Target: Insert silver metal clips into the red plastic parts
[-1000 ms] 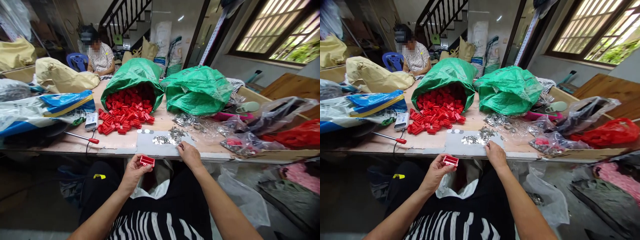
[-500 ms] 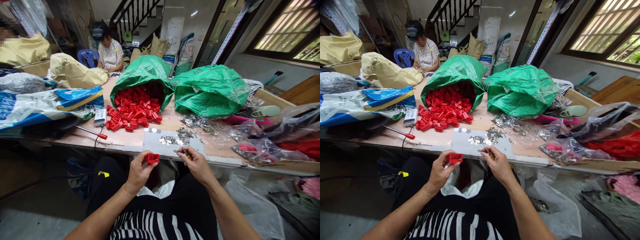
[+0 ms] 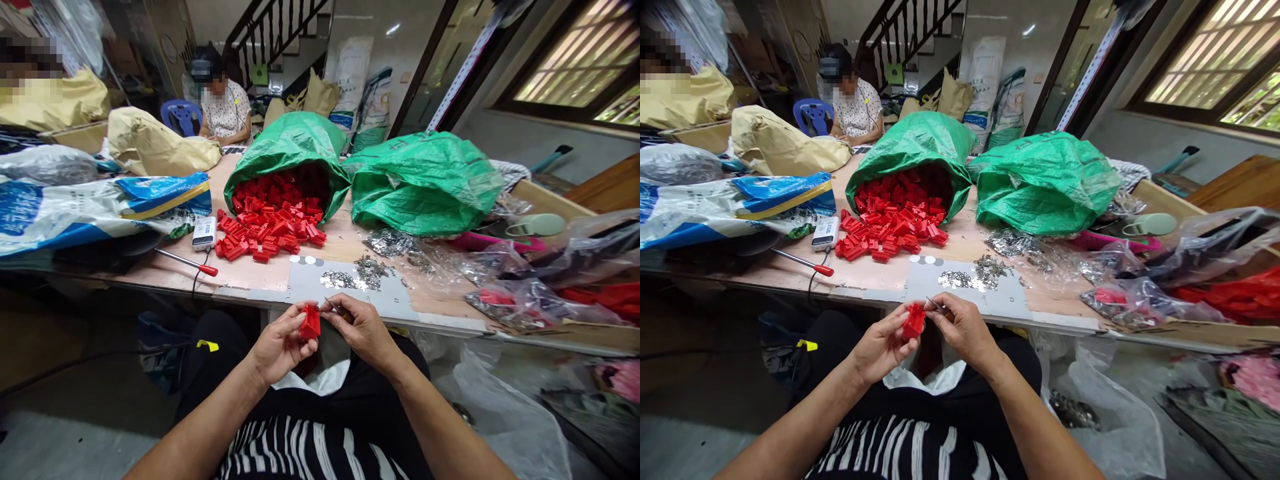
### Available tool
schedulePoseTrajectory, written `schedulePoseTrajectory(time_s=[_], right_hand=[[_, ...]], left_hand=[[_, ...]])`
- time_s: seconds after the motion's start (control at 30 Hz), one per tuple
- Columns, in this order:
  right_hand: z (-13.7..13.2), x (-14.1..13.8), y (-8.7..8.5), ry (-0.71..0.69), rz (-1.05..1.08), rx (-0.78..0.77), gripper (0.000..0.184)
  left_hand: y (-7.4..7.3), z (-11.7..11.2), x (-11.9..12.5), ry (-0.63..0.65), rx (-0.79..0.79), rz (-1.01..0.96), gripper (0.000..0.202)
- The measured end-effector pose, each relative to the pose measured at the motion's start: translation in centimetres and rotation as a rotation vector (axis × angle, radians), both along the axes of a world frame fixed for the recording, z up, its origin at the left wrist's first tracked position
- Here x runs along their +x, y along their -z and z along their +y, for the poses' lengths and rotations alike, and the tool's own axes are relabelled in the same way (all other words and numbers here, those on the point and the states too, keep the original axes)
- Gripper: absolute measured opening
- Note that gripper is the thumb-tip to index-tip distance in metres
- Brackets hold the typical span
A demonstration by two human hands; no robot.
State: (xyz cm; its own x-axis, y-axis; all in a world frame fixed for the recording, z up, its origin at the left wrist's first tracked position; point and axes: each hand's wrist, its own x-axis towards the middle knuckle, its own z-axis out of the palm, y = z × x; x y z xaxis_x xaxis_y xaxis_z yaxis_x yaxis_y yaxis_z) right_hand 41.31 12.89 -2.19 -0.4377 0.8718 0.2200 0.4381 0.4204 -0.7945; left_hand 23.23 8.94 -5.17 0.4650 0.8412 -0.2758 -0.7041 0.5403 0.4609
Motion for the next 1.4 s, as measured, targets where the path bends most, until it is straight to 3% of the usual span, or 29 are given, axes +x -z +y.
schedulePoseTrajectory(time_s=[0.37, 0.63, 0.83, 0.93, 1.07, 1.4], right_hand=[[-0.2, 0.9, -0.9, -0.165, -0.145, 0.123, 0.012], [-0.4, 0.8, -1.0, -0.196, -0.175, 0.150, 0.012], [-0.3, 1.4, -1.3, -0.258, -0.069, -0.060, 0.021], [0.1, 2.2, -0.9, -0.162, 0.059, -0.192, 0.027], [0.5, 2.5, 0.1, -0.048, 0.072, -0.241, 0.027], [0.7, 1.5, 1.3, -0.196, 0.088, -0.337, 0.016]], left_hand=[[0.1, -0.3, 0.9, 0.028, -0.018, -0.012, 0.020], [0.6, -0.5, 1.3, 0.046, 0.011, 0.009, 0.019], [0.4, -0.7, 1.3, 0.017, -0.015, 0.002, 0.022], [0.2, -0.7, 1.3, 0.015, -0.005, 0.028, 0.026], [0.0, -0.5, 1.5, 0.020, 0.029, 0.063, 0.028], [0.3, -0.6, 1.9, 0.071, 0.057, 0.148, 0.027]])
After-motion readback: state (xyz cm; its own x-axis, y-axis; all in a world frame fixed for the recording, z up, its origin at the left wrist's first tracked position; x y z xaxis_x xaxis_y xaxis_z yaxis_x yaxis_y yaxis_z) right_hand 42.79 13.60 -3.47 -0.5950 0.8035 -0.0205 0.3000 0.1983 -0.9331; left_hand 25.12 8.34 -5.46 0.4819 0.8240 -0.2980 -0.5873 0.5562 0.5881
